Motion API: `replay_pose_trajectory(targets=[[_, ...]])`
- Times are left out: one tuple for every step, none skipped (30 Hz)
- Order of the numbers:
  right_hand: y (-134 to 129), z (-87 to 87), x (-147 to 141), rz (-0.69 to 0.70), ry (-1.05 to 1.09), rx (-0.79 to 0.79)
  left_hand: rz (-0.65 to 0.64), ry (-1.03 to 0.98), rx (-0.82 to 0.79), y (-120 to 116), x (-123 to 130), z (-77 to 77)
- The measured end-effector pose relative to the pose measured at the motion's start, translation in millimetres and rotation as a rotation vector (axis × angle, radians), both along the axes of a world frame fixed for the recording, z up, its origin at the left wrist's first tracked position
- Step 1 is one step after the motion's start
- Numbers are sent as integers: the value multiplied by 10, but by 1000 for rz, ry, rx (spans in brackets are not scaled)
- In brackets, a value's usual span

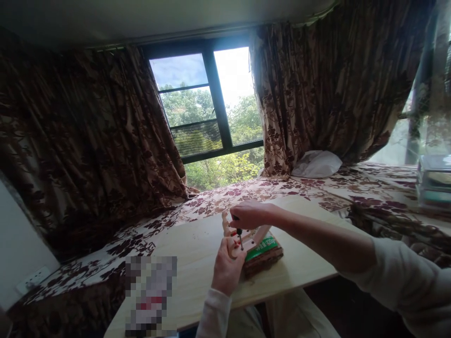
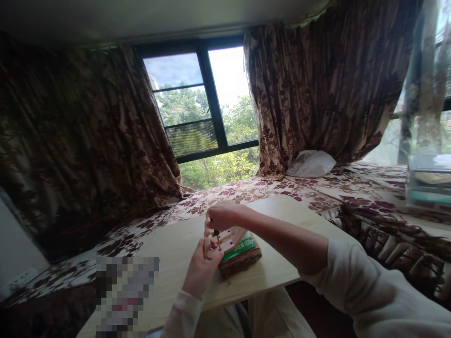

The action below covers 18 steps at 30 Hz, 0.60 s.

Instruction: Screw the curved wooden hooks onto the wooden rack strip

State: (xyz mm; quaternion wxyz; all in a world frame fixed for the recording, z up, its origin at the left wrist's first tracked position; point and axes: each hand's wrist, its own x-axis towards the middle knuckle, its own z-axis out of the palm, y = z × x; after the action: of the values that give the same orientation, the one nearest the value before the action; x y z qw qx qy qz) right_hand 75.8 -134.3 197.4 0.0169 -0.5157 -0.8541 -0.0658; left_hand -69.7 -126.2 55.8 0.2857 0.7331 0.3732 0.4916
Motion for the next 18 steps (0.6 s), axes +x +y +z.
replay_pose_trajectory(targets=[[-5, 28, 4, 29, 0, -3, -3, -3, 6, -1, 2, 5], [-11, 54, 6, 62, 1, -6, -5, -5, 9, -1, 3, 7], [-19, 73, 6, 93, 2, -8, -5, -7, 10, 0, 5, 8], [-26, 83, 4, 115, 4, -8, -5, -9, 8, 0, 7, 7], [-30, 79, 0, 125, 8, -6, -3, -11, 5, 0, 9, 5], [-29, 63, -5, 124, 11, -2, 0, -13, -1, -1, 10, 3], [-22, 37, -11, 110, 14, 2, 3, -14, -7, -4, 11, 2], [-10, 3, -16, 86, 16, 7, 6, -14, -13, -9, 13, 3], [6, -34, -21, 56, 17, 11, 9, -14, -20, -15, 14, 6], [24, -67, -26, 24, 16, 15, 13, -13, -25, -22, 15, 11], [42, -93, -30, -7, 14, 18, 16, -11, -29, -30, 16, 19], [56, -107, -33, -31, 10, 20, 19, -10, -31, -37, 17, 29], [66, -107, -35, -45, 7, 20, 21, -10, -32, -42, 18, 38], [68, -94, -36, -47, 4, 17, 22, -10, -30, -44, 19, 46], [62, -70, -35, -39, 1, 12, 22, -10, -27, -43, 19, 51], [49, -40, -33, -23, 1, 6, 23, -10, -23, -38, 18, 53], [31, -9, -30, 2, 3, 1, 23, -11, -19, -31, 17, 50], [10, 17, -27, 29, 8, -3, 24, -12, -15, -21, 16, 42]])
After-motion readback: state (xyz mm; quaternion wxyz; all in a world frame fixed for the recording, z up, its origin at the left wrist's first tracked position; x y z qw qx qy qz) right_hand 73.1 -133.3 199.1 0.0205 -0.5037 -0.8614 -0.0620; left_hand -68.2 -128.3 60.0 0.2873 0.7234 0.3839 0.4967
